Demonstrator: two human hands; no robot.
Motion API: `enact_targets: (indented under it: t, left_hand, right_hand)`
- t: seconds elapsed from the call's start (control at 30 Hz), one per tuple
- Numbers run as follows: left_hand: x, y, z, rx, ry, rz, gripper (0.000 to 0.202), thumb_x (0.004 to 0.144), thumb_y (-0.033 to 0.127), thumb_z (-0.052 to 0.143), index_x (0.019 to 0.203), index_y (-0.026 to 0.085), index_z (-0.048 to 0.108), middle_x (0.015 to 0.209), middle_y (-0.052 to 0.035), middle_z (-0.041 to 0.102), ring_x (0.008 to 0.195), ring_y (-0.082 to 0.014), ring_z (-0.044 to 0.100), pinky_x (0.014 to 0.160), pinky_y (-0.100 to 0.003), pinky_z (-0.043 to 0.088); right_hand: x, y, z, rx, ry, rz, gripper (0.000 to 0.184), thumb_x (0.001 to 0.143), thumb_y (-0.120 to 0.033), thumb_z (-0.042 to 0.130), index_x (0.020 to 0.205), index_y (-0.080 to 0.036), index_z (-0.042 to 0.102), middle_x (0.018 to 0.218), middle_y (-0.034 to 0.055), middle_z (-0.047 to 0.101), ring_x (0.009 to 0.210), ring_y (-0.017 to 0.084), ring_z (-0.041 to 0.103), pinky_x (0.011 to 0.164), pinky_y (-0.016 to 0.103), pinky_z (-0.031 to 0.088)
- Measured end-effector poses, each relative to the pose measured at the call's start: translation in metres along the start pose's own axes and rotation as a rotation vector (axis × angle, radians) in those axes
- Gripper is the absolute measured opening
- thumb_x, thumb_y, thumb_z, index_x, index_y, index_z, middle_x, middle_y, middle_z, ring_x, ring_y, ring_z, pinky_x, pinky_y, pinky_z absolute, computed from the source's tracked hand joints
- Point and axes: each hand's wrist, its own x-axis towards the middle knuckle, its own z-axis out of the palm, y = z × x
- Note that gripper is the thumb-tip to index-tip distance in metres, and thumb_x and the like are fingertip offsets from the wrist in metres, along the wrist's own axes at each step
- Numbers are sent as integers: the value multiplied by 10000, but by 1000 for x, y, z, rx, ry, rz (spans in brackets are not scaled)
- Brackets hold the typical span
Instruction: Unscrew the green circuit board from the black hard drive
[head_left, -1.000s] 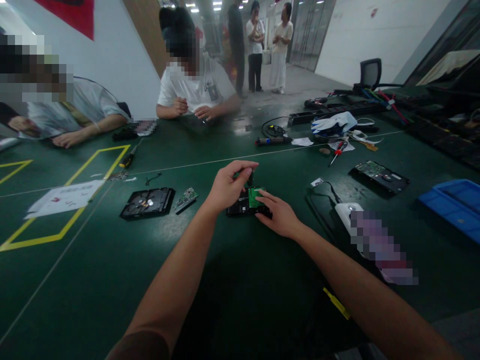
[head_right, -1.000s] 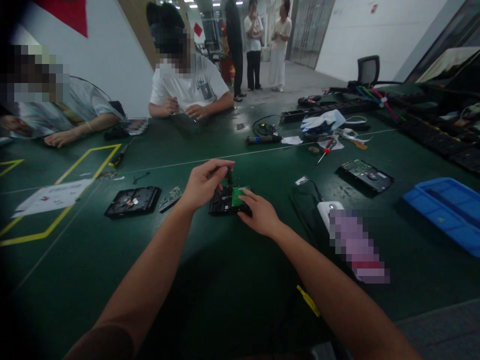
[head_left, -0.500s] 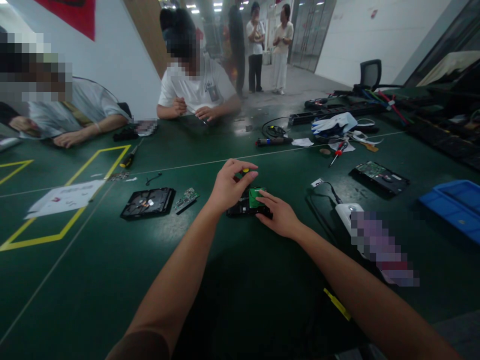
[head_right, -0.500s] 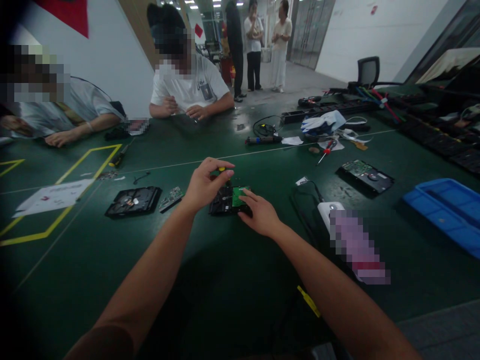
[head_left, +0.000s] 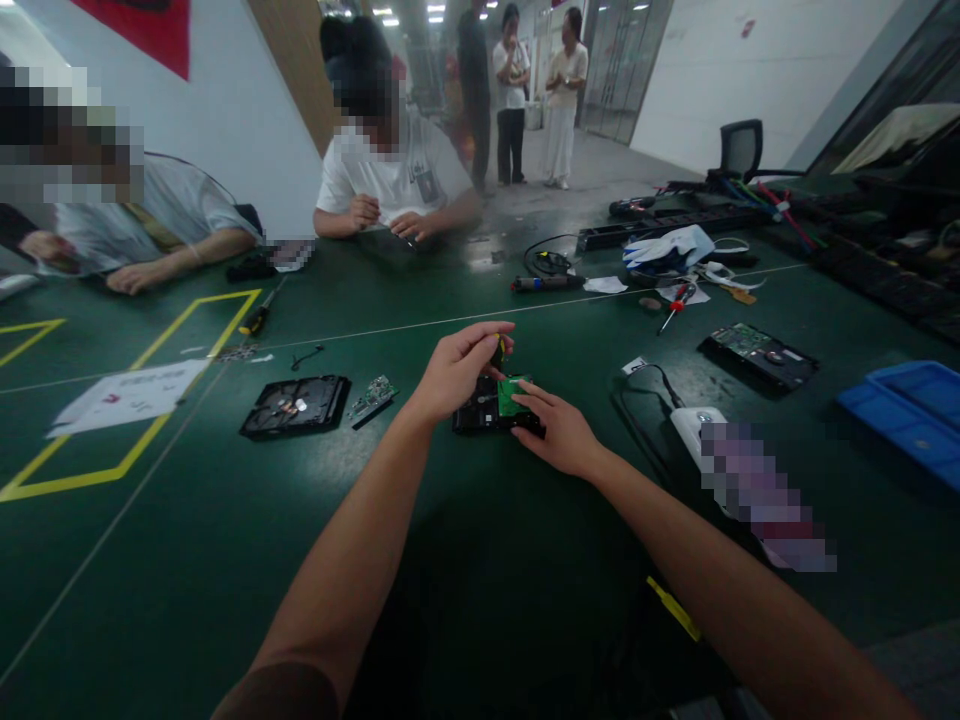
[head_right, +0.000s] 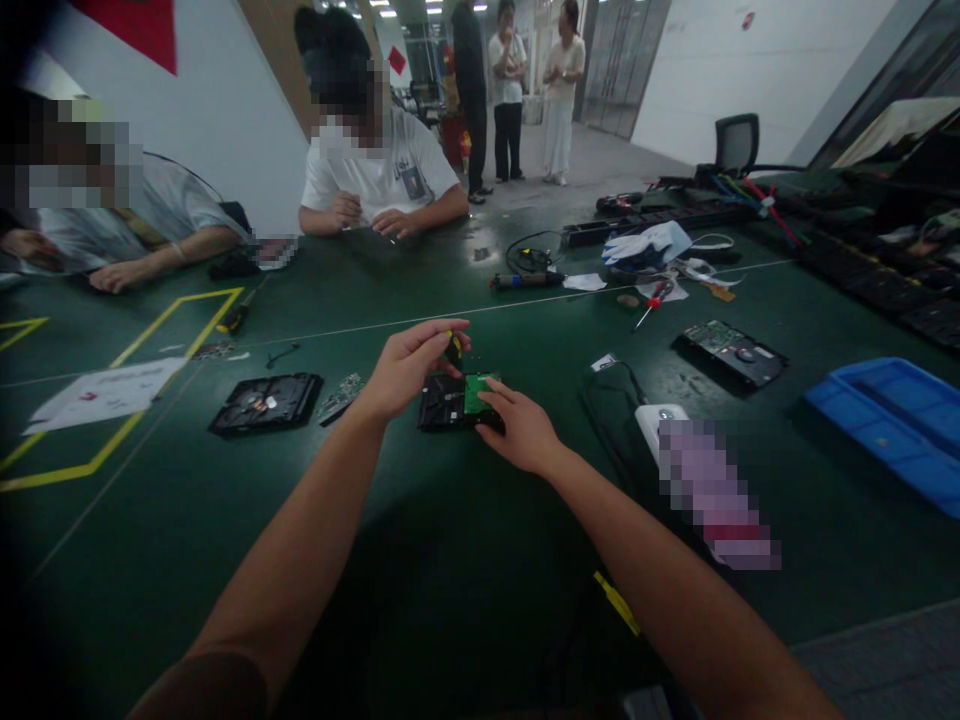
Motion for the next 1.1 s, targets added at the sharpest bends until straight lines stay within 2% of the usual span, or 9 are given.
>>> enact_targets:
  t: [0.17,0.4,0.5,0.6,0.7,0.77,0.93,1.1]
  left_hand:
    - [0,1,0,202,108,50,291,961,408,630,1116,188,743,1034,-80,713,863,-172,667,551,-226,583]
    - [0,0,1,378,202,78,287,839,432,798,918,185,674,875,-36,681,816,-156,652,563,-202,520]
    - [1,-6,2,316,232,60,317,832,451,804,924,183,660,899,-40,674,821,-165,659,535,-203,528]
    - [3,-12,2,135,197,51,292,885,429,754,998,178,655,942,-54,681,810,-156,663,568,-229,582]
    - [3,-15,3,53,136,63,339,944,375,691,1235,210,637,980,-56,699,872,-160,686,666,-264,630]
    - [4,-16,3,48,114,74,374,972,366,652,1320,232,626,1003,-57,699,910,-161,686,698,-270,638]
    - [5,-18,3,-49,75,28,339,1035,422,527,1268,229,681,1023,-69,680,935,-157,671,735,-281,647]
    - [4,-14,5,32,120,46,281,965,438,648,1101,198,699,1004,-58,652,886,-149,644,700,-265,646]
  right_hand:
    - [0,0,0,-3,1,2,525,938,-403,663,1427,-232,580,1612,93,467,1423,344,519,1141,573,484]
    - [-1,-2,-2,4,-4,6,509,948,-397,652,1424,-229,585,1621,89,456,1425,343,516,1145,567,478]
    - [-1,-2,-2,-2,-11,5,514,952,-404,647,1429,-223,579,1625,89,450,1416,340,526,1146,561,481]
    - [-1,-2,-2,-11,-10,5,520,948,-413,651,1428,-226,579,1622,86,455,1404,343,538,1137,567,488]
    - [0,0,-1,-4,2,0,520,935,-407,668,1421,-241,586,1610,84,472,1408,345,534,1131,571,492]
    - [0,1,0,7,14,-10,513,929,-396,676,1413,-249,593,1600,85,486,1413,340,531,1138,566,487]
    - [0,3,3,19,26,-22,503,933,-382,669,1410,-241,596,1590,95,498,1401,333,545,1138,560,486]
    - [0,2,1,25,24,-23,509,931,-392,672,1413,-246,596,1590,92,498,1406,333,539,1146,563,478]
